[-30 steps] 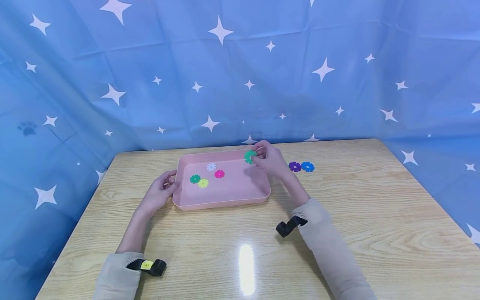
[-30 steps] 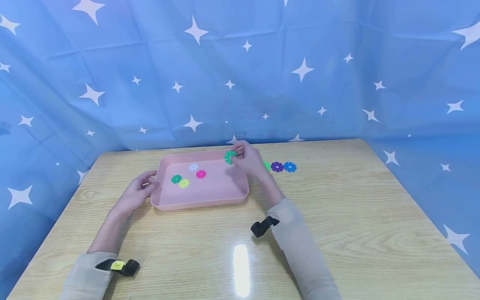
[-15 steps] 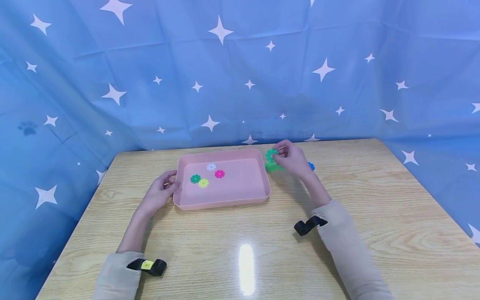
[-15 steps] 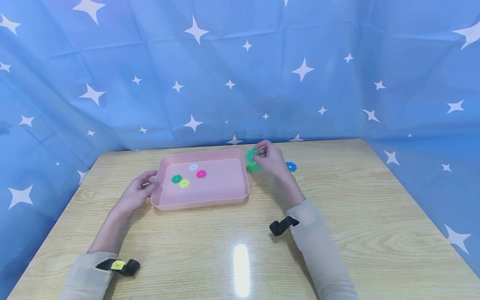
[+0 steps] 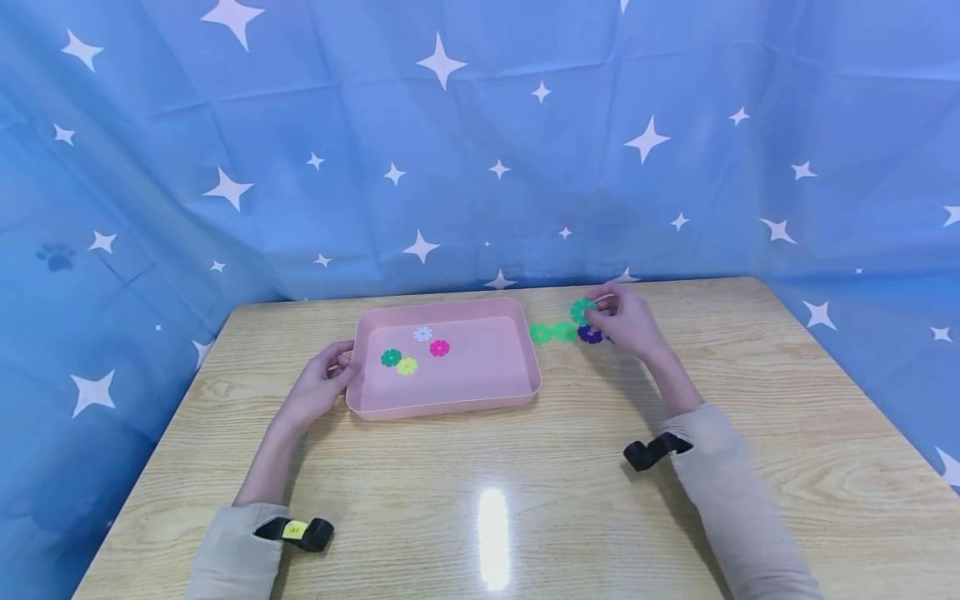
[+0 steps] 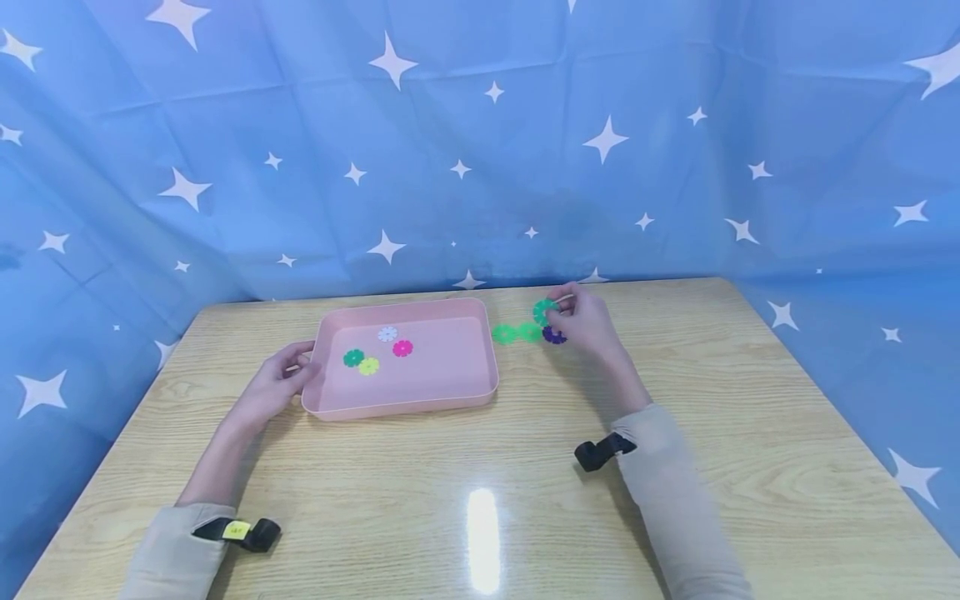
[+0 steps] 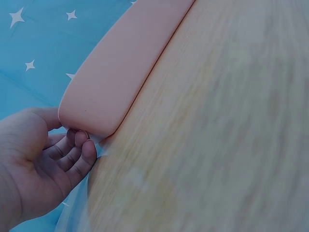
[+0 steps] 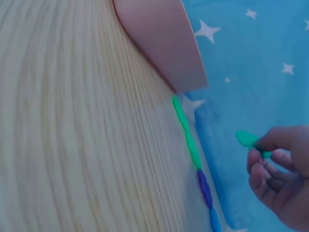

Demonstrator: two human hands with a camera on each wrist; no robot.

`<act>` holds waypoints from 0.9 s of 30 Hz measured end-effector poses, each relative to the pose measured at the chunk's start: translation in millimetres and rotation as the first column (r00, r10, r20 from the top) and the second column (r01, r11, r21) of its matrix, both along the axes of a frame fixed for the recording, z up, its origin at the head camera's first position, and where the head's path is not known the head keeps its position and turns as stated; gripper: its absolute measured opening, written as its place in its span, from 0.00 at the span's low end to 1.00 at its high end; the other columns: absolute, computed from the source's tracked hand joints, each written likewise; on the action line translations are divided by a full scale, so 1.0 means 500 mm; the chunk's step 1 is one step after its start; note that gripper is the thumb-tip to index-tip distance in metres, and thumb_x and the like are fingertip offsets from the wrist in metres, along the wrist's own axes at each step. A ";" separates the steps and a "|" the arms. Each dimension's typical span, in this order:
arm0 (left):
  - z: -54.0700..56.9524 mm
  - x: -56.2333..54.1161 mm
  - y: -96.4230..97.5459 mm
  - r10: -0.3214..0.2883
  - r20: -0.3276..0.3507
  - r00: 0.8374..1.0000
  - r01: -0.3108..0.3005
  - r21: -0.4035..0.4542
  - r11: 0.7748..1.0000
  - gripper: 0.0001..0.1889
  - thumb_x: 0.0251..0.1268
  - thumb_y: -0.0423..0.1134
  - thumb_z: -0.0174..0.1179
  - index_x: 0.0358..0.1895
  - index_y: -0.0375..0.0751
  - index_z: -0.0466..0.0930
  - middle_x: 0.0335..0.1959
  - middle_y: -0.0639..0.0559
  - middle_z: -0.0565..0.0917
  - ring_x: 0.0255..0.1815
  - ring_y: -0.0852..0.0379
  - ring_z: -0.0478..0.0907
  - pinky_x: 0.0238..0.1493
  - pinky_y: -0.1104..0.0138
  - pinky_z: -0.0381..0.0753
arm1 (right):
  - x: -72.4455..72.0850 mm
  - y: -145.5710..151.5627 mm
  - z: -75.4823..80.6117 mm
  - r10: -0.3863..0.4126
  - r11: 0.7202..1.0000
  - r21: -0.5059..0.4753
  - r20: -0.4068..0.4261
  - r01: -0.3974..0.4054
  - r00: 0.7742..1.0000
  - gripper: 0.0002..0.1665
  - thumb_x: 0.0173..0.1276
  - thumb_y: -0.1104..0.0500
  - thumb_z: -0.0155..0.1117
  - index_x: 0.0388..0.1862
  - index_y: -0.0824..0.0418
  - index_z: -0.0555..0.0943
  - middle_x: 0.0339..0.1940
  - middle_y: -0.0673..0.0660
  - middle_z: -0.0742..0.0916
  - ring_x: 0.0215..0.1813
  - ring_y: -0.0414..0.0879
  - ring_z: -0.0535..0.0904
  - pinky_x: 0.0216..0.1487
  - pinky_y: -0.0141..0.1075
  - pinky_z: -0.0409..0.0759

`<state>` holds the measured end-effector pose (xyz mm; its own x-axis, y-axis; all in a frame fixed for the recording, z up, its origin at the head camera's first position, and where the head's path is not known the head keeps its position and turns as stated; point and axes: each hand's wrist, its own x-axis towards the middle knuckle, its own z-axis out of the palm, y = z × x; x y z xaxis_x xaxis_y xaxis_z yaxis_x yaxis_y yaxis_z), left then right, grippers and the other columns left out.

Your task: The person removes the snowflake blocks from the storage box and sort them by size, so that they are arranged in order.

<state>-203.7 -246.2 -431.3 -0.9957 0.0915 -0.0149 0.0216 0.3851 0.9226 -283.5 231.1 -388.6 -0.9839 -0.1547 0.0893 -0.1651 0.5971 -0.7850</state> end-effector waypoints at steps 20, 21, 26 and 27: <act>0.000 -0.001 0.002 0.002 0.009 1.000 -0.002 -0.013 1.000 0.27 0.78 0.34 0.53 0.74 0.27 0.61 0.46 0.40 0.71 0.39 0.55 0.73 0.36 0.70 0.76 | 0.000 0.139 -0.020 -0.076 0.992 0.103 0.059 0.070 0.995 0.22 0.76 0.59 0.58 0.61 0.71 0.71 0.53 0.70 0.80 0.53 0.59 0.77 0.40 0.30 0.77; 0.000 -0.001 0.002 0.003 0.009 1.000 -0.003 -0.013 1.000 0.27 0.78 0.34 0.53 0.74 0.27 0.61 0.46 0.40 0.71 0.39 0.55 0.73 0.36 0.70 0.76 | -0.001 0.145 -0.022 -0.080 0.991 0.112 0.065 0.073 0.995 0.22 0.76 0.59 0.59 0.61 0.70 0.71 0.52 0.70 0.80 0.52 0.58 0.77 0.39 0.30 0.78; 0.000 0.000 0.001 0.006 0.012 1.000 -0.006 -0.011 1.000 0.27 0.78 0.34 0.53 0.74 0.28 0.61 0.46 0.40 0.71 0.39 0.54 0.73 0.37 0.71 0.76 | -0.005 0.169 -0.036 -0.101 0.989 0.119 0.073 0.092 0.992 0.20 0.76 0.60 0.58 0.59 0.71 0.71 0.46 0.68 0.80 0.41 0.54 0.81 0.34 0.36 0.81; 0.000 0.000 0.001 0.008 0.013 1.000 -0.008 -0.012 1.000 0.27 0.79 0.35 0.53 0.74 0.28 0.61 0.46 0.40 0.71 0.39 0.55 0.73 0.37 0.71 0.76 | -0.006 0.173 -0.039 -0.101 0.988 0.121 0.074 0.092 0.992 0.20 0.76 0.60 0.58 0.59 0.72 0.71 0.45 0.67 0.81 0.39 0.53 0.82 0.34 0.37 0.82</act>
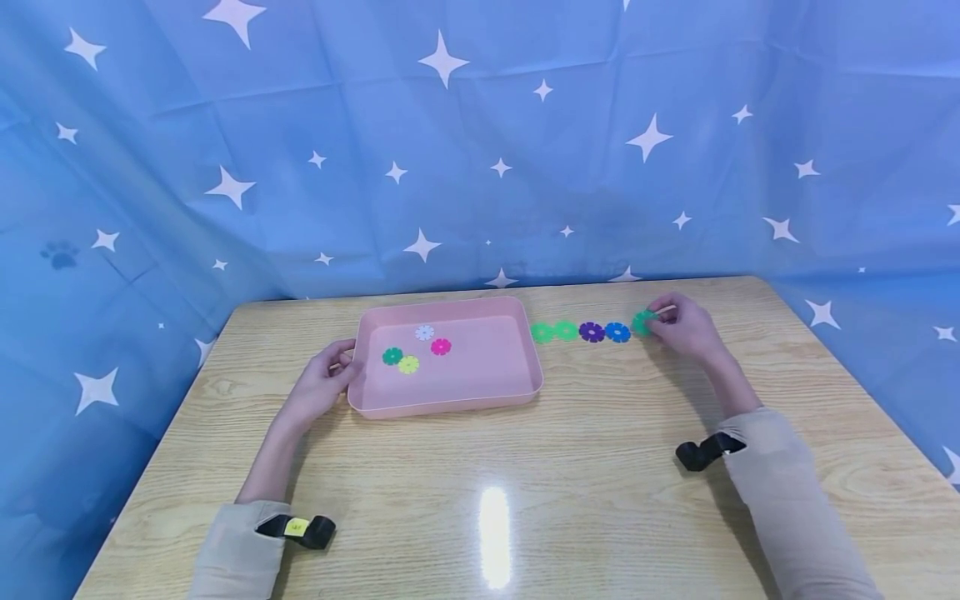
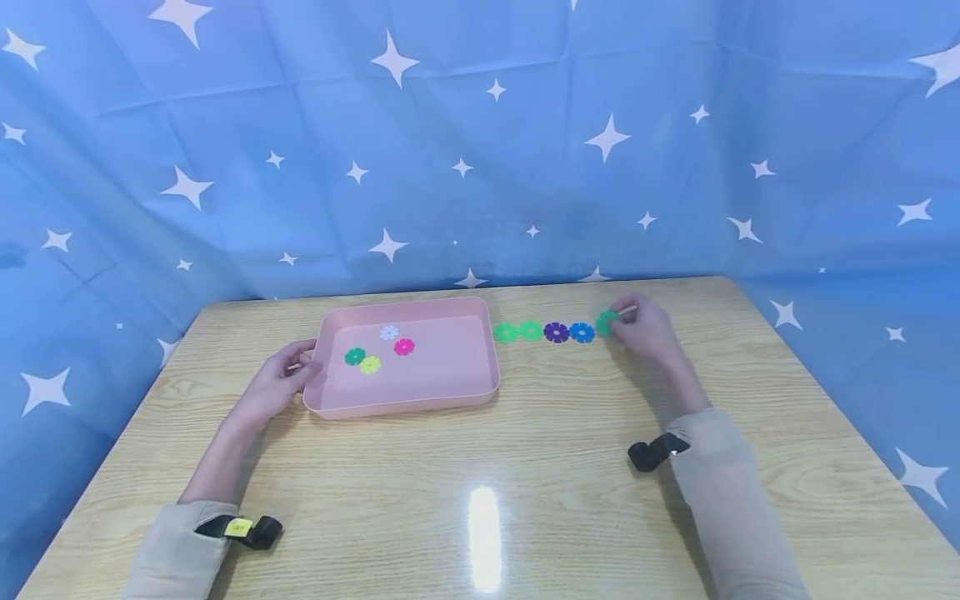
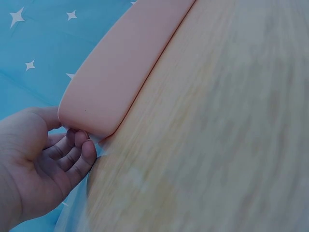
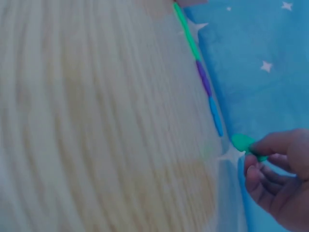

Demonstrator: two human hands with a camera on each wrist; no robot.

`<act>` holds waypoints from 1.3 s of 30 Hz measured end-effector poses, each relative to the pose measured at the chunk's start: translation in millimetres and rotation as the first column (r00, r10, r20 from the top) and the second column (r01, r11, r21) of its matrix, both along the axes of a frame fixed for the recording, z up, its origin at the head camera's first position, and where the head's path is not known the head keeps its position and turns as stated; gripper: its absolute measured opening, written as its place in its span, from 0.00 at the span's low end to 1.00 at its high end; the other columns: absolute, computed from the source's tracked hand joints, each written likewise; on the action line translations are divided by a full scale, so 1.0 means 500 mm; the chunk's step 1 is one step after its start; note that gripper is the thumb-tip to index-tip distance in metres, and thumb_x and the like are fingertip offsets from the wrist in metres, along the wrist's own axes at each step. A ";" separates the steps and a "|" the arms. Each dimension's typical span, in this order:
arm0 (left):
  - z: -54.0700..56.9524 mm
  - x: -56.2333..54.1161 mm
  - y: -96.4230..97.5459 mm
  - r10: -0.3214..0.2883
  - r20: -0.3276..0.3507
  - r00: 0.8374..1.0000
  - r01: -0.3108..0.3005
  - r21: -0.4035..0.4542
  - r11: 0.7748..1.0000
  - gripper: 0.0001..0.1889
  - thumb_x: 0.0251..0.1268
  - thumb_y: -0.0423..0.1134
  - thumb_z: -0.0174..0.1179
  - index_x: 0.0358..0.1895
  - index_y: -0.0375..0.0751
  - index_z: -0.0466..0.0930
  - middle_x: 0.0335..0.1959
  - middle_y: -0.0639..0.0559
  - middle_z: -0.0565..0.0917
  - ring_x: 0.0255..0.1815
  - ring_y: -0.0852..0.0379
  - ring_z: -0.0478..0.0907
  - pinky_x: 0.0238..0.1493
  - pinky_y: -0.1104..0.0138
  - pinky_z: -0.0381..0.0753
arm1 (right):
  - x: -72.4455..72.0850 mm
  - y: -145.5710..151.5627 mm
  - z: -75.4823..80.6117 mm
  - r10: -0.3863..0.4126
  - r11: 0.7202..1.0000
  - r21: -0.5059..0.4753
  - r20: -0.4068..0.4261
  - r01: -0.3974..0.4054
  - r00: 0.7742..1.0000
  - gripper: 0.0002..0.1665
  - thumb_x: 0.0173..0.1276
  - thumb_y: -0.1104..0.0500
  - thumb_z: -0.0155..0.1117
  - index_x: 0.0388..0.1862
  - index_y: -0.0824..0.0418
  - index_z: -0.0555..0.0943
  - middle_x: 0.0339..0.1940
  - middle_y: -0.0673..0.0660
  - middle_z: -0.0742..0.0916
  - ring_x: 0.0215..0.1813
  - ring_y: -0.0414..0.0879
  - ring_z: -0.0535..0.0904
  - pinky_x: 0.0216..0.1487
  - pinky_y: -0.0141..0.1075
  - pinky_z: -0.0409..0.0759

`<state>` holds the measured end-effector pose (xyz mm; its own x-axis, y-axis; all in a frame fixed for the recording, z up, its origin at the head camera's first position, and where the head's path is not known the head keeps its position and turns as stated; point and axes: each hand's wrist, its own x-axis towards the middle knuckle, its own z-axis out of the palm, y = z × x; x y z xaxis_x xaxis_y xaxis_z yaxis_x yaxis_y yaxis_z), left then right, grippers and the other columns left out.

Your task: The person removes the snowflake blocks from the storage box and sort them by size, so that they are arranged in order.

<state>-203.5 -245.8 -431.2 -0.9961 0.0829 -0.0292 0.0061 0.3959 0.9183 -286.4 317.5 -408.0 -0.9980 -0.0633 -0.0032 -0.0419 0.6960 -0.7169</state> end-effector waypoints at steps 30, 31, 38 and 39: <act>0.003 0.002 0.001 0.006 0.006 1.000 -0.006 0.000 1.000 0.27 0.78 0.36 0.54 0.74 0.29 0.61 0.47 0.40 0.71 0.41 0.54 0.71 0.37 0.71 0.75 | -0.008 0.009 -0.013 0.058 0.985 0.163 0.033 -0.062 0.998 0.21 0.77 0.56 0.59 0.57 0.73 0.74 0.44 0.70 0.81 0.37 0.53 0.78 0.35 0.38 0.75; 0.004 0.003 0.001 0.005 0.007 1.000 -0.005 0.000 1.000 0.27 0.78 0.36 0.54 0.74 0.29 0.61 0.47 0.40 0.71 0.41 0.54 0.71 0.37 0.71 0.75 | -0.007 0.009 -0.012 0.056 0.985 0.161 0.034 -0.061 0.998 0.21 0.77 0.57 0.59 0.57 0.73 0.74 0.44 0.69 0.81 0.37 0.53 0.79 0.34 0.38 0.75; 0.008 0.006 0.003 0.001 0.002 1.000 -0.001 0.004 1.000 0.28 0.79 0.37 0.54 0.75 0.29 0.60 0.47 0.40 0.71 0.41 0.54 0.71 0.37 0.70 0.75 | 0.003 0.006 -0.006 0.047 0.989 0.136 0.027 -0.050 0.999 0.23 0.79 0.56 0.57 0.60 0.74 0.73 0.46 0.71 0.82 0.39 0.56 0.81 0.35 0.38 0.77; 0.008 0.006 0.003 -0.001 0.000 1.000 0.001 0.006 1.000 0.28 0.79 0.37 0.54 0.75 0.29 0.60 0.47 0.40 0.71 0.41 0.54 0.72 0.37 0.70 0.75 | 0.004 0.006 -0.005 0.050 0.990 0.130 0.022 -0.052 0.999 0.24 0.79 0.55 0.56 0.60 0.75 0.72 0.46 0.71 0.82 0.39 0.56 0.82 0.35 0.38 0.77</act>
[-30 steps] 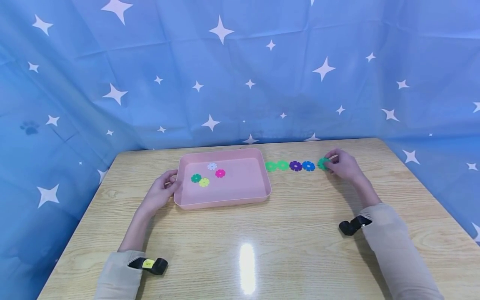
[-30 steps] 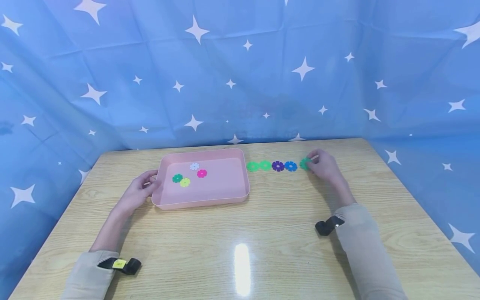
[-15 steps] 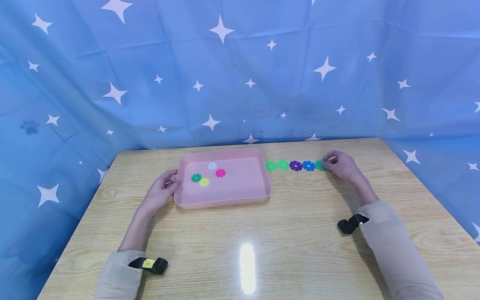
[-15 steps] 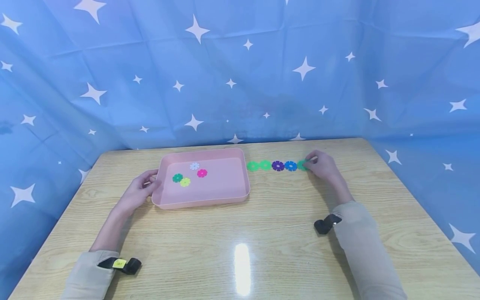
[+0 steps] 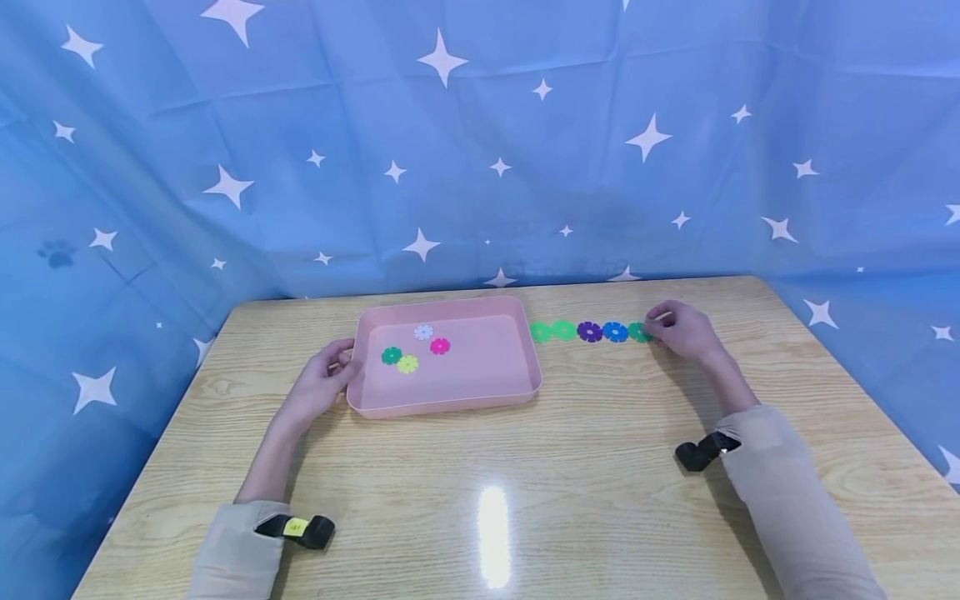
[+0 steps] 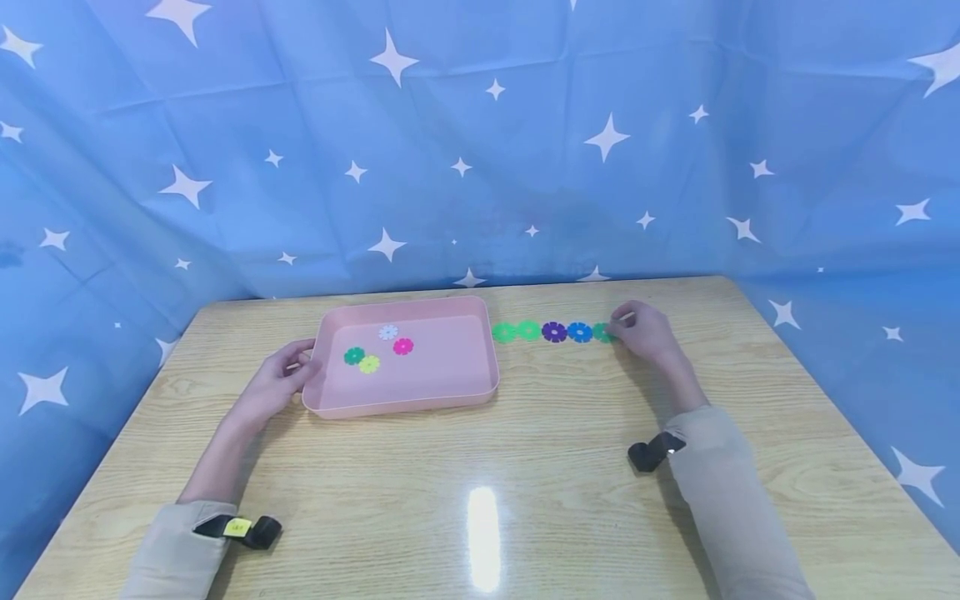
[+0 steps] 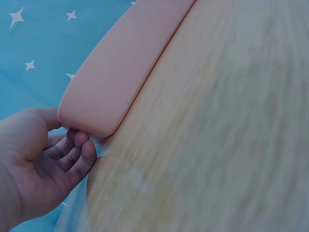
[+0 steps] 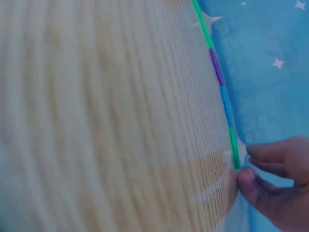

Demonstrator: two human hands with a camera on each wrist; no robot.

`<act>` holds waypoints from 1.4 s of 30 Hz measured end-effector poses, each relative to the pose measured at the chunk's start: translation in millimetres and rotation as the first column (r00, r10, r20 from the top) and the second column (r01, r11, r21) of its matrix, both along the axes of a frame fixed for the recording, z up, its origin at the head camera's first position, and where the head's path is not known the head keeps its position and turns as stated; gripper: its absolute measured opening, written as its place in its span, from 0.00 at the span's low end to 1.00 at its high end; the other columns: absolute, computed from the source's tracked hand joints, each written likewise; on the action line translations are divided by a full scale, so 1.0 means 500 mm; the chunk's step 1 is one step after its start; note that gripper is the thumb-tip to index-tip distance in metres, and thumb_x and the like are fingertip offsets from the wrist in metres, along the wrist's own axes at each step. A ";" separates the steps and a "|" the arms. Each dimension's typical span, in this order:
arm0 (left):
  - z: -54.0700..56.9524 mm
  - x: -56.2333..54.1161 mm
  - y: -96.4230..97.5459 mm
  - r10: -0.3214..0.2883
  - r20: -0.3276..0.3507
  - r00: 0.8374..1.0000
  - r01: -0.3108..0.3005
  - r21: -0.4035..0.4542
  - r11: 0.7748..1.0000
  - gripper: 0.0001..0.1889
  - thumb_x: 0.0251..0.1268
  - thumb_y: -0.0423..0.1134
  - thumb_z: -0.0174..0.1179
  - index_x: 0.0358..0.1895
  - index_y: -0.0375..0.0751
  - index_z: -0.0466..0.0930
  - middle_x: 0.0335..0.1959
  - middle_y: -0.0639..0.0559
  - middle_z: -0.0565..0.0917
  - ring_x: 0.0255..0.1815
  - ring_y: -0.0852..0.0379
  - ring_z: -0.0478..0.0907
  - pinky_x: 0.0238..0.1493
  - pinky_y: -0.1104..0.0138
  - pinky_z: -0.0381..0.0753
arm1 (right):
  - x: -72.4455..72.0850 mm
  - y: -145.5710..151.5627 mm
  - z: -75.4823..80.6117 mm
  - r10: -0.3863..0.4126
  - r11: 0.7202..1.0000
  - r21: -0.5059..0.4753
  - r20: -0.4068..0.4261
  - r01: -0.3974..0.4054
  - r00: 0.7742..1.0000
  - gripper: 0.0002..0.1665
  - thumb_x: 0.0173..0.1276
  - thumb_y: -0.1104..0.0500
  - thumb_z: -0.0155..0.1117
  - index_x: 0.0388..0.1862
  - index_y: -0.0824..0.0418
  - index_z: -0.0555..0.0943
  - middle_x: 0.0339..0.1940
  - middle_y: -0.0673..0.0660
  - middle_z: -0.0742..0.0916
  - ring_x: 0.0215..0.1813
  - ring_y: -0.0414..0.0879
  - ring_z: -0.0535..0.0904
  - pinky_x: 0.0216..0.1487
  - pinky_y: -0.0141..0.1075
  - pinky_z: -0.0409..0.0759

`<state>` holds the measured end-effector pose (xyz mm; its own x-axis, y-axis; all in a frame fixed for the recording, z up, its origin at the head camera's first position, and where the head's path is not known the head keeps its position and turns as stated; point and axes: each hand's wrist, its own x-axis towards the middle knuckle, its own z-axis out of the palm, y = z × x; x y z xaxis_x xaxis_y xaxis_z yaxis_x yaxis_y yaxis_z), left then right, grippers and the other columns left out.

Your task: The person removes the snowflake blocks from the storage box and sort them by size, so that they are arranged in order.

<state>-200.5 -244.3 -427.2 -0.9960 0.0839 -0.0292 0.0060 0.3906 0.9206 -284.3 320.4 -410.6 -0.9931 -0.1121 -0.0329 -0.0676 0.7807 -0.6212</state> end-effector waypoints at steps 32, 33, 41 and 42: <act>-0.008 -0.007 -0.004 -0.004 -0.009 1.000 0.004 -0.019 1.000 0.26 0.79 0.35 0.53 0.73 0.27 0.61 0.46 0.41 0.73 0.39 0.55 0.74 0.37 0.70 0.77 | -0.005 -0.239 0.049 0.164 0.977 -0.114 -0.140 -0.180 0.976 0.16 0.75 0.60 0.61 0.55 0.69 0.78 0.42 0.64 0.85 0.45 0.56 0.83 0.40 0.40 0.80; -0.008 -0.007 -0.004 -0.007 -0.012 1.000 0.007 -0.020 1.000 0.26 0.79 0.35 0.53 0.73 0.27 0.61 0.46 0.40 0.73 0.39 0.56 0.74 0.37 0.70 0.77 | -0.005 -0.249 0.051 0.173 0.975 -0.114 -0.143 -0.189 0.975 0.16 0.75 0.60 0.61 0.55 0.69 0.78 0.42 0.64 0.85 0.45 0.56 0.83 0.41 0.41 0.80; -0.010 -0.008 -0.004 -0.009 -0.014 1.000 0.008 -0.008 1.000 0.26 0.79 0.35 0.53 0.73 0.27 0.62 0.45 0.40 0.72 0.39 0.56 0.74 0.37 0.71 0.77 | -0.001 -0.326 0.067 0.269 0.945 -0.148 -0.165 -0.293 0.949 0.14 0.76 0.62 0.61 0.55 0.68 0.78 0.42 0.63 0.84 0.45 0.56 0.82 0.48 0.48 0.80; -0.009 -0.008 -0.004 -0.010 -0.016 1.000 0.010 -0.008 1.000 0.26 0.79 0.35 0.53 0.73 0.27 0.62 0.45 0.40 0.72 0.39 0.56 0.74 0.36 0.71 0.76 | 0.000 -0.336 0.069 0.280 0.941 -0.150 -0.169 -0.305 0.945 0.14 0.76 0.62 0.61 0.56 0.69 0.78 0.42 0.63 0.84 0.45 0.56 0.82 0.47 0.47 0.80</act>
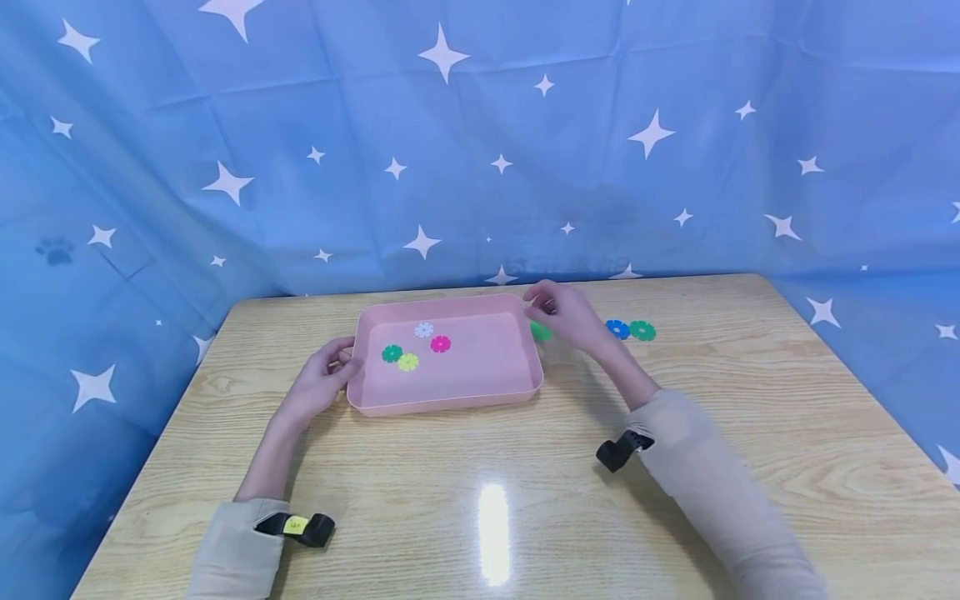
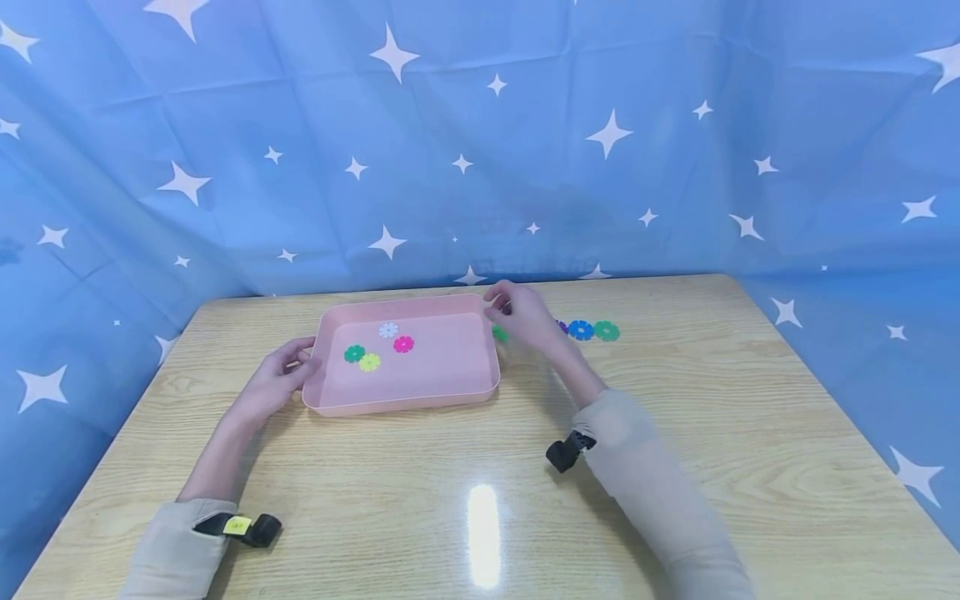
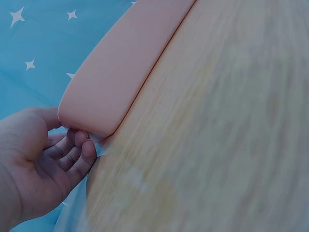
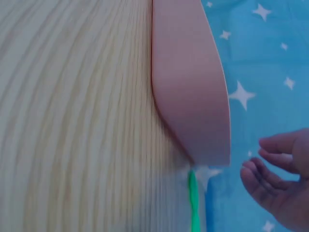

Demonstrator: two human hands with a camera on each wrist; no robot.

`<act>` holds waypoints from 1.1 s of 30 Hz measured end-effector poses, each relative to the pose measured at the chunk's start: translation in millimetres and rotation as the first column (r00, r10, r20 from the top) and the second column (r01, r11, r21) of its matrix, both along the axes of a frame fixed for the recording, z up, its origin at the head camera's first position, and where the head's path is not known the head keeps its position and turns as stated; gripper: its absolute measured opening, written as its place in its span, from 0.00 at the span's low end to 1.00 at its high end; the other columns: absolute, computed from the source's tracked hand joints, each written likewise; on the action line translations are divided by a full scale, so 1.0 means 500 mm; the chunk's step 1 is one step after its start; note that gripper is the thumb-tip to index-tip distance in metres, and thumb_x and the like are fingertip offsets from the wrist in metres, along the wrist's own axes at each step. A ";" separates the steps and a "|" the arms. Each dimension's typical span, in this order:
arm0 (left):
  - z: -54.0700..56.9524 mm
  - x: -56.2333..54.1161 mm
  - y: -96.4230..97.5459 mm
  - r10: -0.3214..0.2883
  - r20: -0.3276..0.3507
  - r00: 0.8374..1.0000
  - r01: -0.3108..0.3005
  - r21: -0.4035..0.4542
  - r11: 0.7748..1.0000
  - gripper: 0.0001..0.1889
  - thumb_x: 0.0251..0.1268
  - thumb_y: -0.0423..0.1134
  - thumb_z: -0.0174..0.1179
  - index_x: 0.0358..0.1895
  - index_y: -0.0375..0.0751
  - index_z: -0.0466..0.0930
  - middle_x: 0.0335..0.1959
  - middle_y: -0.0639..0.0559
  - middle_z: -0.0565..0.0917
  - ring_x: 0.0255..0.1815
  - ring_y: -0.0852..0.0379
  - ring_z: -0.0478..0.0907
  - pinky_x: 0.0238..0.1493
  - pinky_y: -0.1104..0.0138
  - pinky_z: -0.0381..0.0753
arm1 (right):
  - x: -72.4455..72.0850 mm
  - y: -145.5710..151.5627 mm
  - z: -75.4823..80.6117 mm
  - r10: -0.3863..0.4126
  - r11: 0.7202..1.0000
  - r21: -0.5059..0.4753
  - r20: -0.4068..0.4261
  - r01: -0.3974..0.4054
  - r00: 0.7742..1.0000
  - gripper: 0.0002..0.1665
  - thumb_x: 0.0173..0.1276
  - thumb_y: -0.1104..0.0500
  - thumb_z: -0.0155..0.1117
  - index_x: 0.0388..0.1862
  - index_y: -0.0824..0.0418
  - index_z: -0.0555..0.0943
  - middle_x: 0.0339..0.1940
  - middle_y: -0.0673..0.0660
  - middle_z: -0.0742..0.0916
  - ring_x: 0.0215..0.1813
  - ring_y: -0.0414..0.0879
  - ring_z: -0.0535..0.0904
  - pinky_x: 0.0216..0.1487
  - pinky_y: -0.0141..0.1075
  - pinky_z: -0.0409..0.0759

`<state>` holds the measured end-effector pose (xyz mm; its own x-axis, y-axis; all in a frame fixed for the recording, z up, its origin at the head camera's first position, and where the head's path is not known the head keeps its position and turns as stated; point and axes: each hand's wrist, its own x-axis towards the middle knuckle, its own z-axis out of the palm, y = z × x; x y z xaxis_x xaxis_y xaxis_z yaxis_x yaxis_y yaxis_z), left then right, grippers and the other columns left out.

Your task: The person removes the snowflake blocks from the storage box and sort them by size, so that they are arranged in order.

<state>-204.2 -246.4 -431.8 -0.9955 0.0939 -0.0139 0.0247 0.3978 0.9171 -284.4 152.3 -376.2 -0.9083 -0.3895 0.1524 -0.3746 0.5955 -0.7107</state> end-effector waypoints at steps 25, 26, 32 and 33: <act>0.000 -0.001 0.000 -0.001 0.005 1.000 0.001 0.002 1.000 0.27 0.79 0.35 0.53 0.74 0.27 0.61 0.45 0.40 0.72 0.40 0.56 0.74 0.37 0.71 0.77 | 0.014 -0.197 -0.038 0.078 0.996 0.025 0.100 -0.081 0.992 0.11 0.74 0.61 0.62 0.53 0.60 0.80 0.41 0.52 0.85 0.44 0.46 0.79 0.52 0.39 0.77; 0.000 -0.001 0.000 0.000 0.006 1.000 0.000 0.003 1.000 0.27 0.79 0.35 0.53 0.74 0.27 0.61 0.45 0.40 0.72 0.40 0.56 0.74 0.37 0.71 0.77 | 0.014 -0.201 -0.041 0.079 0.996 0.023 0.114 -0.082 0.990 0.11 0.75 0.60 0.61 0.53 0.60 0.80 0.42 0.52 0.84 0.44 0.47 0.79 0.52 0.39 0.77; -0.002 -0.001 0.000 0.000 0.009 1.000 0.000 0.013 1.000 0.27 0.78 0.34 0.53 0.74 0.26 0.61 0.45 0.41 0.72 0.39 0.56 0.74 0.35 0.70 0.76 | 0.006 -0.227 -0.061 0.101 0.995 -0.011 0.164 -0.100 0.981 0.11 0.75 0.62 0.62 0.53 0.64 0.79 0.43 0.54 0.84 0.45 0.48 0.80 0.52 0.38 0.78; -0.002 -0.001 0.000 0.000 0.010 1.000 0.000 0.012 1.000 0.27 0.78 0.34 0.53 0.74 0.26 0.60 0.45 0.40 0.72 0.39 0.56 0.74 0.35 0.70 0.76 | 0.005 -0.231 -0.063 0.103 0.995 -0.008 0.164 -0.103 0.981 0.11 0.74 0.62 0.63 0.53 0.64 0.79 0.43 0.54 0.84 0.45 0.47 0.80 0.52 0.38 0.78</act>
